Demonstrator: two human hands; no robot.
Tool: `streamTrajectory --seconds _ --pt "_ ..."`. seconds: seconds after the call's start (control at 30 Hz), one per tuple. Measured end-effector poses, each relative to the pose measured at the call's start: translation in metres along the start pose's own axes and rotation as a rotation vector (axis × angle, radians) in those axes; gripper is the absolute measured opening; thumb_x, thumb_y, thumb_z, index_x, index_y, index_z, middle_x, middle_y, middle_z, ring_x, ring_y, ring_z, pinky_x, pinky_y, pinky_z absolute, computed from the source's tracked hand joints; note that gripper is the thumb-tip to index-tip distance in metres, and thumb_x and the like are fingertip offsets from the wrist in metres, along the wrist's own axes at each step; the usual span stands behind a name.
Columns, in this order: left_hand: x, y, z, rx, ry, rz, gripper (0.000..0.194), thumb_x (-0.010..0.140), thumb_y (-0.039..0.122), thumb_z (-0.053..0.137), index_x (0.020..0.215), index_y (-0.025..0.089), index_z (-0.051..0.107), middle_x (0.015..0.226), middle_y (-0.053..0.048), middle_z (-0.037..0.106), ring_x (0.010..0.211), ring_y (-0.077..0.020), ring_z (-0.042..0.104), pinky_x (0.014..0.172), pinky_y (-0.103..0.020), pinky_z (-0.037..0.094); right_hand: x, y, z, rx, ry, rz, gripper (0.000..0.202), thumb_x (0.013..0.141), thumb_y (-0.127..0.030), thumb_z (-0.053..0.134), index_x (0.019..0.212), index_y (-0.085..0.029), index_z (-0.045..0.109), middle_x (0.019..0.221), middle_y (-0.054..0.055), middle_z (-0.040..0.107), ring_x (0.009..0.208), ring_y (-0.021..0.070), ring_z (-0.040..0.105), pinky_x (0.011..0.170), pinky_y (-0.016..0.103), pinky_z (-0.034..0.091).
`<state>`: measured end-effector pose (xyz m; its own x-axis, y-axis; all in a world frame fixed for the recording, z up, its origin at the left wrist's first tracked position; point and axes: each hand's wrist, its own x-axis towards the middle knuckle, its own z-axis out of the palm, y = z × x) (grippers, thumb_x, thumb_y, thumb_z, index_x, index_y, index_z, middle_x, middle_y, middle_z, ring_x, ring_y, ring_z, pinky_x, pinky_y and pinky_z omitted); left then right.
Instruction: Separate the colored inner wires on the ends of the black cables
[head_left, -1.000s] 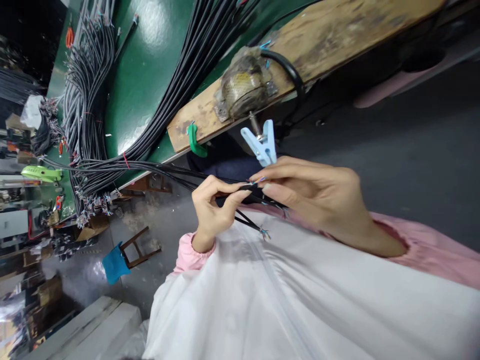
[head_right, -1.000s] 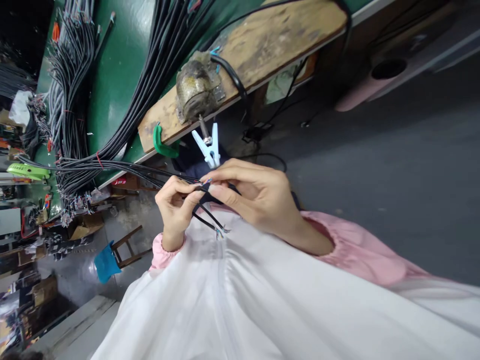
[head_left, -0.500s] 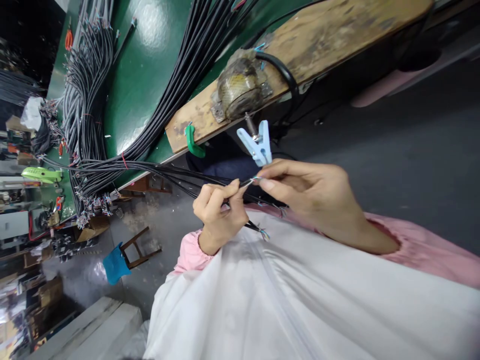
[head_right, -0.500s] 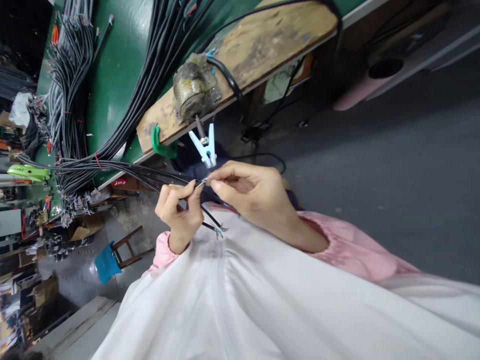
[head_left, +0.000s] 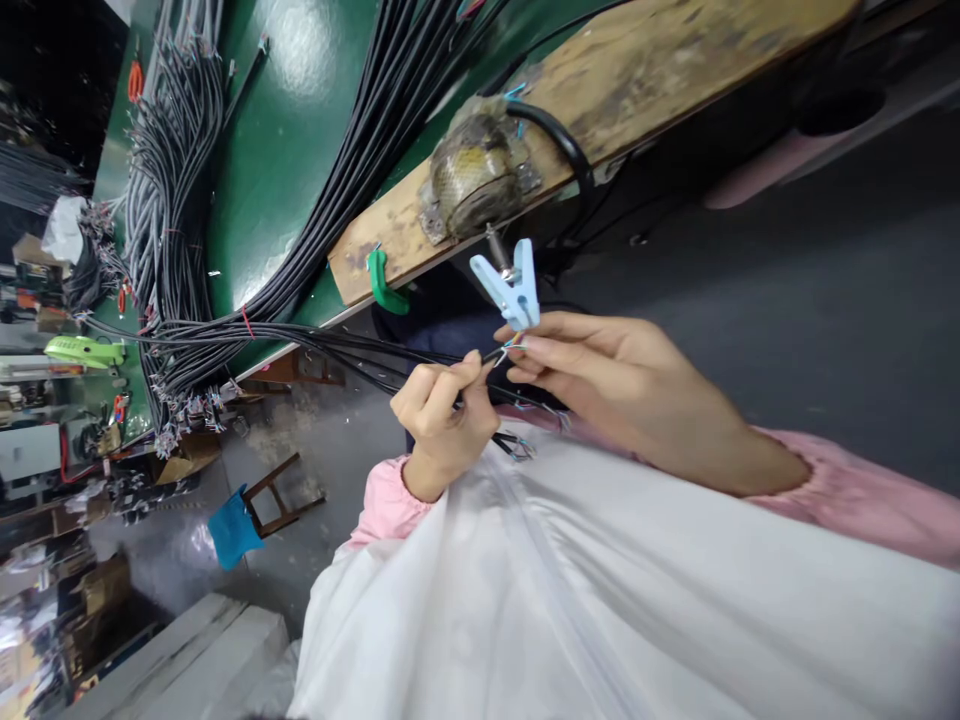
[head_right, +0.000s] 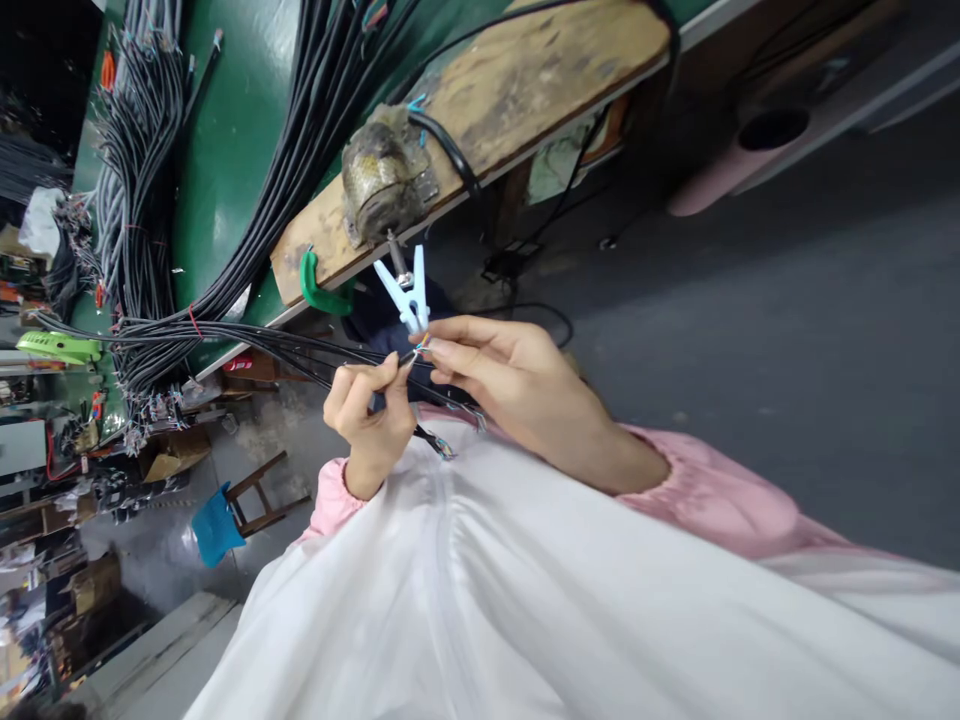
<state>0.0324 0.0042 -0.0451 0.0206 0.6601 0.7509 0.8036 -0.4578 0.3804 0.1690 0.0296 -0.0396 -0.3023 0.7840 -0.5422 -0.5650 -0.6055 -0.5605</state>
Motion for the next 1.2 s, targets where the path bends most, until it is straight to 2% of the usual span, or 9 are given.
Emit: streamTrajectory --seconds 0.2,0.27,0.37,0.47,0.6,0.67,0.87,1.07,1.2 --pt "-0.008 -0.005 0.006 0.029 0.006 0.029 0.022 0.097 0.017 0.065 0.075 0.019 0.063 0.062 0.006 0.059 0.053 -0.0059 0.057 0.054 -0.017 0.048 0.005 0.005 -0.005 -0.093 0.004 -0.001 0.044 0.041 -0.049 0.098 0.068 -0.024 0.075 0.074 -0.001 0.07 0.068 0.0111 0.059 0.064 0.025 0.054" --pt "-0.012 -0.007 0.008 0.043 -0.009 0.03 0.024 0.097 0.016 0.064 0.074 0.019 0.064 0.06 0.006 0.057 0.052 -0.0059 0.055 0.054 -0.018 0.047 0.007 0.009 -0.009 -0.186 0.049 -0.095 0.038 0.048 -0.049 0.094 0.07 -0.024 0.075 0.075 -0.001 0.071 0.069 0.0131 0.061 0.066 0.028 0.054" --pt "-0.015 -0.012 0.008 -0.006 -0.085 -0.022 0.023 0.098 0.02 0.065 0.076 0.018 0.068 0.061 0.005 0.059 0.051 -0.0055 0.055 0.054 -0.018 0.047 0.01 0.011 -0.015 -0.41 0.093 -0.363 0.022 0.065 -0.044 0.084 0.07 -0.024 0.074 0.074 0.001 0.071 0.07 0.0161 0.063 0.067 0.031 0.054" --pt "-0.009 -0.017 -0.001 -0.215 -0.29 -0.168 0.025 0.1 0.036 0.065 0.085 0.018 0.073 0.07 0.001 0.068 0.054 -0.0057 0.061 0.053 -0.017 0.05 0.01 0.008 -0.017 -0.576 0.042 -0.561 0.01 0.073 -0.033 0.074 0.068 -0.024 0.074 0.069 0.003 0.069 0.064 0.0158 0.06 0.058 0.03 0.049" --pt "0.001 -0.024 -0.017 -0.532 -0.645 -0.506 0.046 0.101 0.059 0.053 0.12 0.02 0.071 0.081 -0.001 0.074 0.051 -0.0062 0.062 0.049 -0.018 0.05 0.008 0.006 -0.008 -0.591 -0.099 -0.614 0.01 0.075 -0.028 0.071 0.067 -0.024 0.073 0.072 0.004 0.074 0.063 0.0162 0.064 0.058 0.03 0.051" --pt "0.002 -0.028 -0.023 -0.6 -0.711 -0.587 0.055 0.097 0.065 0.054 0.126 0.02 0.069 0.074 0.0 0.07 0.047 -0.0067 0.058 0.047 -0.02 0.048 0.006 0.007 -0.002 -0.58 -0.131 -0.626 0.013 0.078 -0.031 0.072 0.066 -0.025 0.073 0.073 0.003 0.074 0.065 0.017 0.066 0.06 0.031 0.053" --pt "-0.006 -0.029 -0.023 -0.71 -0.579 -0.642 0.054 0.088 0.071 0.065 0.086 0.018 0.073 0.077 -0.001 0.065 0.047 -0.0043 0.054 0.045 -0.021 0.046 -0.002 0.013 0.011 -0.587 -0.123 -0.734 0.02 0.083 -0.037 0.075 0.065 -0.029 0.07 0.064 0.0 0.067 0.055 0.0166 0.058 0.054 0.033 0.048" --pt "-0.003 -0.025 -0.021 -0.822 -0.375 -0.466 0.045 0.094 0.054 0.069 0.065 0.02 0.064 0.061 0.004 0.057 0.045 -0.0043 0.051 0.047 -0.022 0.045 -0.009 0.009 0.005 -0.662 0.038 -0.885 0.017 0.085 -0.02 0.068 0.071 -0.03 0.072 0.069 0.0 0.072 0.058 0.0168 0.062 0.055 0.032 0.05" --pt "0.003 -0.024 -0.022 -0.696 -0.397 -0.362 0.059 0.091 0.07 0.06 0.056 0.022 0.061 0.053 0.001 0.052 0.051 -0.0097 0.056 0.05 -0.026 0.049 -0.009 0.006 0.0 -0.693 -0.112 -0.831 0.012 0.089 -0.027 0.068 0.081 -0.031 0.077 0.083 0.002 0.078 0.073 0.0199 0.071 0.065 0.033 0.057"
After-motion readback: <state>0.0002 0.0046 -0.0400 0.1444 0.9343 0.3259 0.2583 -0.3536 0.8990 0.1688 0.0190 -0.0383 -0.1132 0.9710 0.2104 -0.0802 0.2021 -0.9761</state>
